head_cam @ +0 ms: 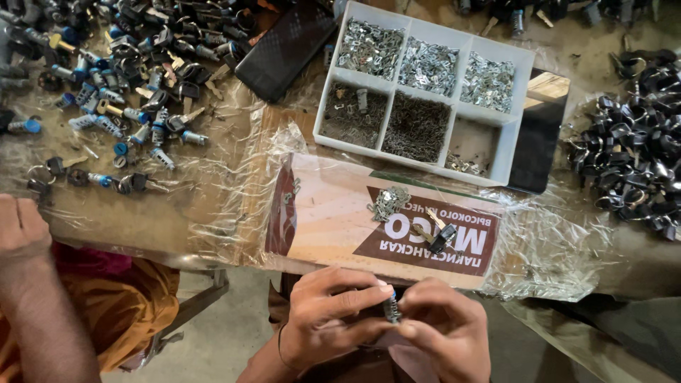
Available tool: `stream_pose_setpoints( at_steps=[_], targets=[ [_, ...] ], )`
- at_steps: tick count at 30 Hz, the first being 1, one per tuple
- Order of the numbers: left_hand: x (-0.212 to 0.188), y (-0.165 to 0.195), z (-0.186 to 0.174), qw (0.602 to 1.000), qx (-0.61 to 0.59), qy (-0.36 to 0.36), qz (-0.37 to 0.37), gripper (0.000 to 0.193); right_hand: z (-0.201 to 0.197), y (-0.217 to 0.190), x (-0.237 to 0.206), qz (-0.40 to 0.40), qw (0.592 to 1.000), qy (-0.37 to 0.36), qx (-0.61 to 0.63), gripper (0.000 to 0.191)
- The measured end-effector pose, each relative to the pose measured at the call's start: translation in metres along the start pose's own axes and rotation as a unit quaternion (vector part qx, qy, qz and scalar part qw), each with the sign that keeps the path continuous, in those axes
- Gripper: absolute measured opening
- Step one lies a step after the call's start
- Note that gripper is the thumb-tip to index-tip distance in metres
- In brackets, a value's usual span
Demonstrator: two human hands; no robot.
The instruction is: The person picks small metal cap components from a pile on the table, inserts springs into them by hand, and places the assembled parts into a compartment tray, occasionally tossing rejects into an orange plastic basket. The person repeats this assembly cycle throughout the episode.
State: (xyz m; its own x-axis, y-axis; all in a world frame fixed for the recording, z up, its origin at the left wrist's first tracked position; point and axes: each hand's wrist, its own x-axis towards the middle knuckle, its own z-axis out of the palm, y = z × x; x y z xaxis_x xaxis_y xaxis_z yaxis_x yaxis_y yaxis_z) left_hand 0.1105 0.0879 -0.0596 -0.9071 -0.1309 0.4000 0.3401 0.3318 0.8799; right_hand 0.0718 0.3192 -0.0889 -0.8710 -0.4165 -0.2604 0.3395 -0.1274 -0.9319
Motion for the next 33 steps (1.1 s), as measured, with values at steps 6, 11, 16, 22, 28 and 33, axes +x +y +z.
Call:
stream_pose_setpoints(
  at_steps=[6, 11, 16, 22, 28, 33],
  targets=[
    [0.003, 0.002, 0.006, 0.999, -0.013, -0.008, 0.037, 0.044, -0.007, 0.022, -0.006, 0.023, 0.998, 0.046, 0.036, 0.030],
    [0.006, 0.008, 0.010, 0.997, -0.026, -0.072, 0.031, 0.045, -0.003, 0.014, -0.003, -0.006, 0.998, 0.063, -0.008, 0.026],
    [0.008, 0.014, 0.010, 0.999, -0.020, -0.032, -0.034, 0.030, 0.007, -0.022, 0.017, -0.123, 0.962, 0.114, -0.213, 0.021],
    [0.006, 0.015, 0.010, 0.993, -0.023, 0.048, -0.107, 0.022, 0.015, -0.059, 0.057, -0.248, 0.723, 0.214, -0.608, 0.045],
    [-0.002, 0.000, 0.017, 0.991, -0.005, 0.089, -0.095, 0.022, 0.026, -0.057, 0.066, -0.243, 0.744, 0.230, -0.579, 0.028],
    [-0.012, -0.036, 0.028, 0.994, -0.024, 0.108, -0.014, 0.029, 0.014, -0.055, 0.051, -0.251, 0.854, 0.179, -0.419, 0.019]
  ],
)
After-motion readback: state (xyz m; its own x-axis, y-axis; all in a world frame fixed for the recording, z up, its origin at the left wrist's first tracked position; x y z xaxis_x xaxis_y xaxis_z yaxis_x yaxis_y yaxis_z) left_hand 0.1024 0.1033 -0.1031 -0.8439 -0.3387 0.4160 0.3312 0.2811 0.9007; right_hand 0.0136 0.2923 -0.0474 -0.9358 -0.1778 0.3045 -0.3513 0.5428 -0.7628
